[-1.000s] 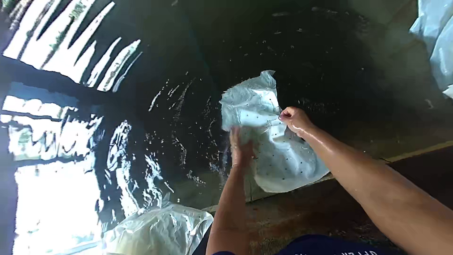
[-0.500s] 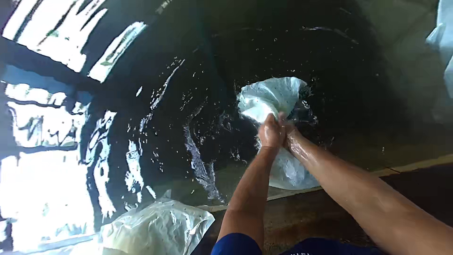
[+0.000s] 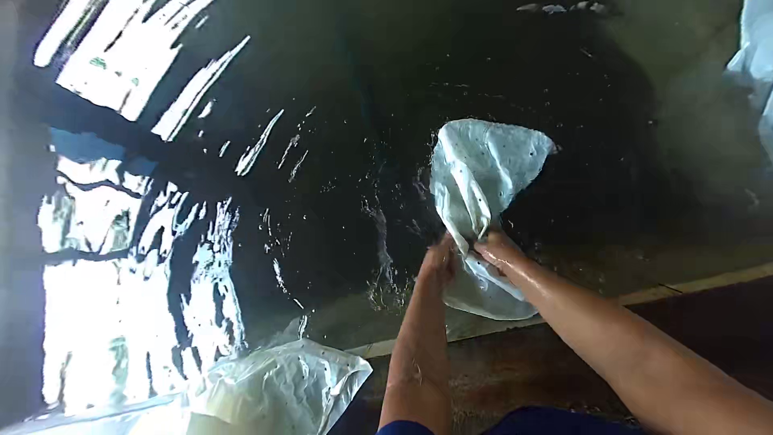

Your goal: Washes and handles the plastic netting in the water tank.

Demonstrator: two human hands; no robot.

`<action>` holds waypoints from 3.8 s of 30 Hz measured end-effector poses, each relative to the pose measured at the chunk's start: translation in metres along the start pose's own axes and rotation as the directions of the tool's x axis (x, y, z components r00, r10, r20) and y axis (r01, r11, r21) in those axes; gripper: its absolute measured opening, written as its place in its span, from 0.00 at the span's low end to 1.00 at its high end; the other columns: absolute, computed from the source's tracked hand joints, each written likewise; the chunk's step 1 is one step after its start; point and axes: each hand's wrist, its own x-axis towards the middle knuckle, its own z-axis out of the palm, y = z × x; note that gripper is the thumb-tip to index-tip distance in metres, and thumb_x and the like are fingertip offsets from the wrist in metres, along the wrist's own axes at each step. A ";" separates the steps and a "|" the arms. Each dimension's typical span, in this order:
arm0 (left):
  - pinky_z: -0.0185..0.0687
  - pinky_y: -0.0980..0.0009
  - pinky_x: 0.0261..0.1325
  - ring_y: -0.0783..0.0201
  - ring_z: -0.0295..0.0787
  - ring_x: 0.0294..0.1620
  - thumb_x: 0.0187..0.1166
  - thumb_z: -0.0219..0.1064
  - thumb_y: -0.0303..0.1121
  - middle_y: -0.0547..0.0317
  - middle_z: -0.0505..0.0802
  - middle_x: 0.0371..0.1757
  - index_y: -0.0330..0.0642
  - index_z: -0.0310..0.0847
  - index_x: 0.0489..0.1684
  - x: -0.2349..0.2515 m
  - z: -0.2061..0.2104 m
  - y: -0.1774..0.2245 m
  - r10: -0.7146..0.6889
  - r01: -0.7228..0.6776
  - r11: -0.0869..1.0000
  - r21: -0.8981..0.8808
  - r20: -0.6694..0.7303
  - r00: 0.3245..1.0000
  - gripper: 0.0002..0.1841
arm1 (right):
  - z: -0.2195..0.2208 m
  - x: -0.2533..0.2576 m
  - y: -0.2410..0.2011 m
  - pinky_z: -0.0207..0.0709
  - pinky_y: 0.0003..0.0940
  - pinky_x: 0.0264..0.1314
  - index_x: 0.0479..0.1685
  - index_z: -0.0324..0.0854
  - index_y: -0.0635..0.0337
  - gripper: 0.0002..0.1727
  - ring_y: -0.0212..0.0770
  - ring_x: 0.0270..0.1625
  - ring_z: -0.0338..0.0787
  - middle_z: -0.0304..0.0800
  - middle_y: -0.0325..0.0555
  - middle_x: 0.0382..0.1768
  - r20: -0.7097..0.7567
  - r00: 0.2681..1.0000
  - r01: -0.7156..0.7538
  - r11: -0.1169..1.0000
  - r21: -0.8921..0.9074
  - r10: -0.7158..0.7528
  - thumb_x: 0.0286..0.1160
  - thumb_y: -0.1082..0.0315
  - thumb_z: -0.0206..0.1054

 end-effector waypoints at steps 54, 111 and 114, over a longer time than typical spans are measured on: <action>0.61 0.39 0.86 0.34 0.60 0.89 0.61 0.86 0.45 0.31 0.65 0.89 0.39 0.70 0.84 -0.034 -0.028 0.015 0.189 -0.416 0.444 0.794 0.371 0.909 0.46 | -0.025 -0.021 0.027 0.63 0.58 0.85 0.77 0.73 0.72 0.36 0.59 0.80 0.77 0.79 0.69 0.74 0.609 0.792 0.323 0.874 -0.363 -0.039 0.72 0.62 0.79; 0.69 0.39 0.78 0.35 0.80 0.74 0.95 0.49 0.38 0.26 0.84 0.71 0.27 0.75 0.74 -0.034 -0.100 0.112 0.537 -0.173 0.643 0.746 -0.278 0.796 0.23 | -0.064 0.000 -0.027 0.74 0.54 0.79 0.86 0.63 0.67 0.29 0.57 0.77 0.81 0.78 0.64 0.77 0.033 0.953 0.289 0.937 0.198 -0.301 0.92 0.62 0.57; 0.49 0.37 0.90 0.32 0.56 0.90 0.91 0.55 0.41 0.28 0.65 0.89 0.33 0.67 0.85 -0.013 -0.087 0.093 0.600 -0.329 0.514 0.792 -0.059 0.798 0.28 | -0.030 0.004 0.012 0.67 0.71 0.79 0.77 0.74 0.69 0.35 0.72 0.76 0.78 0.80 0.74 0.71 0.098 0.953 0.301 0.863 -0.405 -0.286 0.79 0.53 0.73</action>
